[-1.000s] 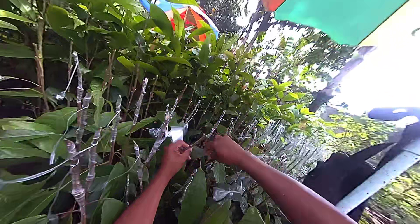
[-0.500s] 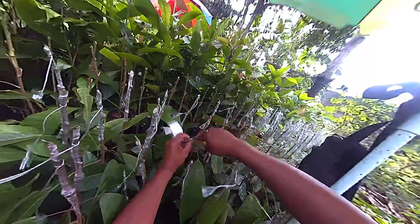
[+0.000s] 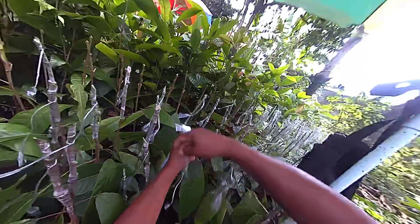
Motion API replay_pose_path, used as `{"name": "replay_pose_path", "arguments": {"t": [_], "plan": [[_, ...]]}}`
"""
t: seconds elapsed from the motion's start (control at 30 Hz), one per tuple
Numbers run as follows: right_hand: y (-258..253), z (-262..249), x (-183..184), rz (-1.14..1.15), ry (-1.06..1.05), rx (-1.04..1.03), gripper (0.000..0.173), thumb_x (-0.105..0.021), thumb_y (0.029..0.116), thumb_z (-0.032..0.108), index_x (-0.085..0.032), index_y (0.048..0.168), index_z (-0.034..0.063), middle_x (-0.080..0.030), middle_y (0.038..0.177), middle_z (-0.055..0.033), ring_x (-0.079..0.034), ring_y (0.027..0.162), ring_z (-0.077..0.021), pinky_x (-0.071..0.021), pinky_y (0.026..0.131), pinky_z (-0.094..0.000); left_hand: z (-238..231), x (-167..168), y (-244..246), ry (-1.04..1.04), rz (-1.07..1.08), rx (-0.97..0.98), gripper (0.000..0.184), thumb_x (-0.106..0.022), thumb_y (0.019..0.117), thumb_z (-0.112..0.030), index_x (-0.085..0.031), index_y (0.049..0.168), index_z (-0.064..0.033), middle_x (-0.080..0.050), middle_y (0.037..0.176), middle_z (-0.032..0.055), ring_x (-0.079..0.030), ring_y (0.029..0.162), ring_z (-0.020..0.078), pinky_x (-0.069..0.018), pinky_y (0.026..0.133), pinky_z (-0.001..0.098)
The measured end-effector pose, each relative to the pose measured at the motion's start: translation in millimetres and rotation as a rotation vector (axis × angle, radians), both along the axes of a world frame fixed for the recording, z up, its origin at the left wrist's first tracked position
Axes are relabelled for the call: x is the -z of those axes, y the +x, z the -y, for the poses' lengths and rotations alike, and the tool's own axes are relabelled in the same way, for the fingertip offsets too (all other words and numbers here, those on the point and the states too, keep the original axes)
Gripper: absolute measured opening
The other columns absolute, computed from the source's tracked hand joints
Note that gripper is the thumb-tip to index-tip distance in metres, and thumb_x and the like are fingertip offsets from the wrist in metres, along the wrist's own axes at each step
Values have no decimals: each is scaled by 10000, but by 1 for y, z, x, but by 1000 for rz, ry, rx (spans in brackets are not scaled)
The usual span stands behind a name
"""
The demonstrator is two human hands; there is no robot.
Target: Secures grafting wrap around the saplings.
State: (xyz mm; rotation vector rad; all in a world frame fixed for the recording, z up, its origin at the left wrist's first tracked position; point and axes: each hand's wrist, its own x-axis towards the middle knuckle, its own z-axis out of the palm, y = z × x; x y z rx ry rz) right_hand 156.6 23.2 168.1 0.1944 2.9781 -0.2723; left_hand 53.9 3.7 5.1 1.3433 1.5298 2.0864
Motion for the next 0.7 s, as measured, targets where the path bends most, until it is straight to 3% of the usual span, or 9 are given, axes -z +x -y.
{"name": "replay_pose_path", "arguments": {"t": [0.07, 0.13, 0.2, 0.33, 0.43, 0.5, 0.57, 0.63, 0.7], "plan": [[-7, -46, -17, 8, -24, 53, 310, -512, 1061, 95, -591, 1351, 18, -679, 1252, -147, -677, 1051, -221, -545, 926, -430, -2, 0, 2, -98, -176, 32, 185, -749, 903, -127, -708, 1013, 15, -728, 943, 90, -717, 818, 147, -618, 802, 351], [-5, -77, -8, 15, 271, 182, 309, -566, 1034, 148, -620, 1325, 61, -691, 1217, -186, -668, 1121, -361, -513, 953, -602, 7, -3, -8, -80, -261, -52, 182, -738, 895, -166, -716, 986, -10, -726, 932, 93, -711, 771, 148, -617, 757, 349], [3, -71, 9, 24, 412, 270, 303, -555, 1031, 211, -622, 1288, 65, -687, 1147, -231, -654, 1106, -446, -495, 914, -671, 14, -6, -18, -28, -205, -124, 172, -714, 919, -130, -700, 1021, 8, -727, 932, 99, -720, 732, 147, -633, 716, 329], [32, -14, 22, -10, 372, 174, 330, -548, 1032, 177, -608, 1341, 76, -700, 1101, -230, -676, 1043, -443, -516, 884, -637, 19, -17, -23, -15, -95, -202, 191, -724, 926, -106, -695, 1078, 5, -719, 942, 88, -720, 730, 127, -636, 706, 304], [39, 19, 5, 5, 155, 30, 291, -559, 1033, 151, -646, 1300, 77, -712, 998, -167, -695, 888, -335, -545, 811, -546, 17, -19, -15, -65, -195, -186, 227, -701, 928, -156, -714, 1107, -17, -719, 924, 82, -685, 800, 139, -579, 785, 341], [34, 5, -17, -74, -161, 41, 240, -556, 1037, 153, -660, 1233, 61, -716, 1000, -65, -665, 774, -136, -557, 699, -350, 16, -19, -9, -81, -315, -124, 213, -664, 942, -140, -727, 1075, 13, -731, 950, 152, -713, 882, 250, -576, 850, 468], [28, -28, -36, -133, -107, 84, 339, -545, 1055, 142, -560, 1392, 104, -694, 1248, -42, -660, 965, -97, -535, 793, -307, 13, -15, -11, -108, -421, -97, 210, -658, 974, -188, -740, 1074, -22, -742, 956, 123, -732, 863, 220, -608, 846, 433], [27, -47, -29, -133, 388, 130, 400, -611, 1002, 121, -581, 1401, 122, -685, 1236, -126, -651, 1137, -273, -530, 952, -496, 13, -10, -17, -61, -470, -157, 230, -649, 977, -235, -754, 1030, -37, -744, 909, 104, -725, 801, 194, -605, 806, 407], [31, -26, -13, -67, 570, 91, 302, -583, 1001, 117, -619, 1295, 59, -682, 1105, -241, -619, 1118, -453, -470, 942, -622, 17, -10, -23, -31, -423, -217, 224, -641, 983, -220, -744, 1036, -28, -737, 907, 105, -722, 782, 185, -614, 785, 389]]}}
